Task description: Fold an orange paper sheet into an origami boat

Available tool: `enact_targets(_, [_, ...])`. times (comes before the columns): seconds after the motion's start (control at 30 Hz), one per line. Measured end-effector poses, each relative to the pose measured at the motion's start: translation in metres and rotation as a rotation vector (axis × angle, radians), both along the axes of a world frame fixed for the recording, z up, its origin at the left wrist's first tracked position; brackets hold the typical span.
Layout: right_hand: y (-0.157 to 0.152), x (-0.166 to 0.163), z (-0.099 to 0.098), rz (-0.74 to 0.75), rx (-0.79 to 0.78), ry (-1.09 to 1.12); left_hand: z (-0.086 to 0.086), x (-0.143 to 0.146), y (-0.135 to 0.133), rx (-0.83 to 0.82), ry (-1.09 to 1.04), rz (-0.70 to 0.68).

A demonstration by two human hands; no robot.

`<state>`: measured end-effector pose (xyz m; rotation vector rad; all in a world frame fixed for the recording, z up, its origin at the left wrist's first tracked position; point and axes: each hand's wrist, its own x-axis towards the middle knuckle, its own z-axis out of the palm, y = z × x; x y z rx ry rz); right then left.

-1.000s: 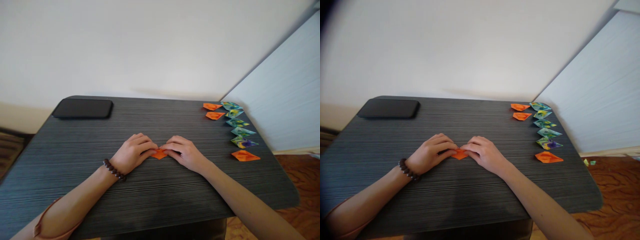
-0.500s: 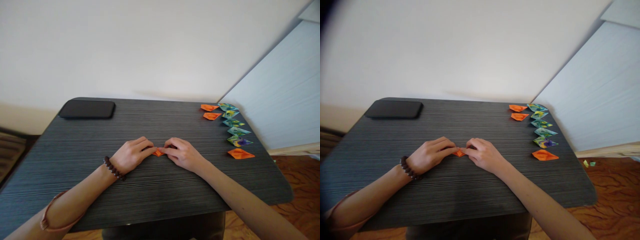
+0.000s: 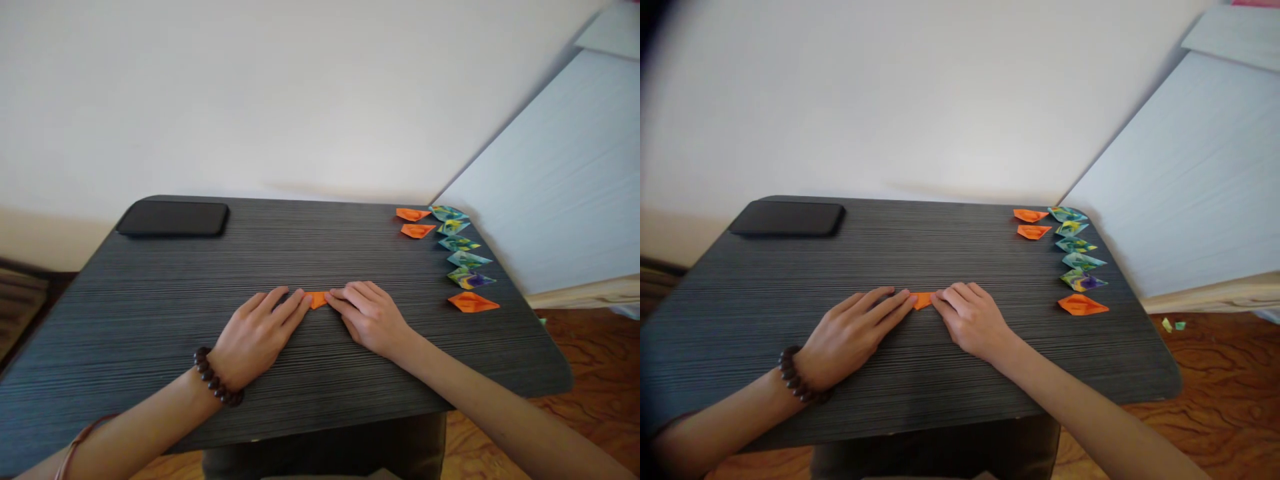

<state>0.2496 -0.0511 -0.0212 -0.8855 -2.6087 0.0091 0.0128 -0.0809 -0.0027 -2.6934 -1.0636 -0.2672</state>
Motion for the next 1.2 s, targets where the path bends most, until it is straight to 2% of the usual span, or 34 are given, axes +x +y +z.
enact_targets(0.27, [-0.001, -0.008, 0.006, -0.049, -0.01, -0.072, 0.002, 0.007, -0.009, -0.048, 0.029, 0.056])
enact_targets(0.5, [-0.004, -0.005, 0.0, -0.062, 0.024, 0.033, 0.0, 0.004, -0.011, -0.047, -0.001, 0.045])
enact_targets(0.9, [-0.003, -0.007, 0.002, -0.062, 0.011, 0.033, 0.007, 0.01, -0.012, -0.127, 0.032, 0.11])
enact_targets(1.07, [-0.003, -0.005, -0.001, -0.078, -0.022, 0.106, 0.004, 0.01, -0.011, -0.137, 0.019, 0.117])
enact_targets(1.2, [0.0, -0.008, 0.0, -0.058, -0.069, 0.048, 0.005, 0.01, -0.011, -0.138, 0.004, 0.11])
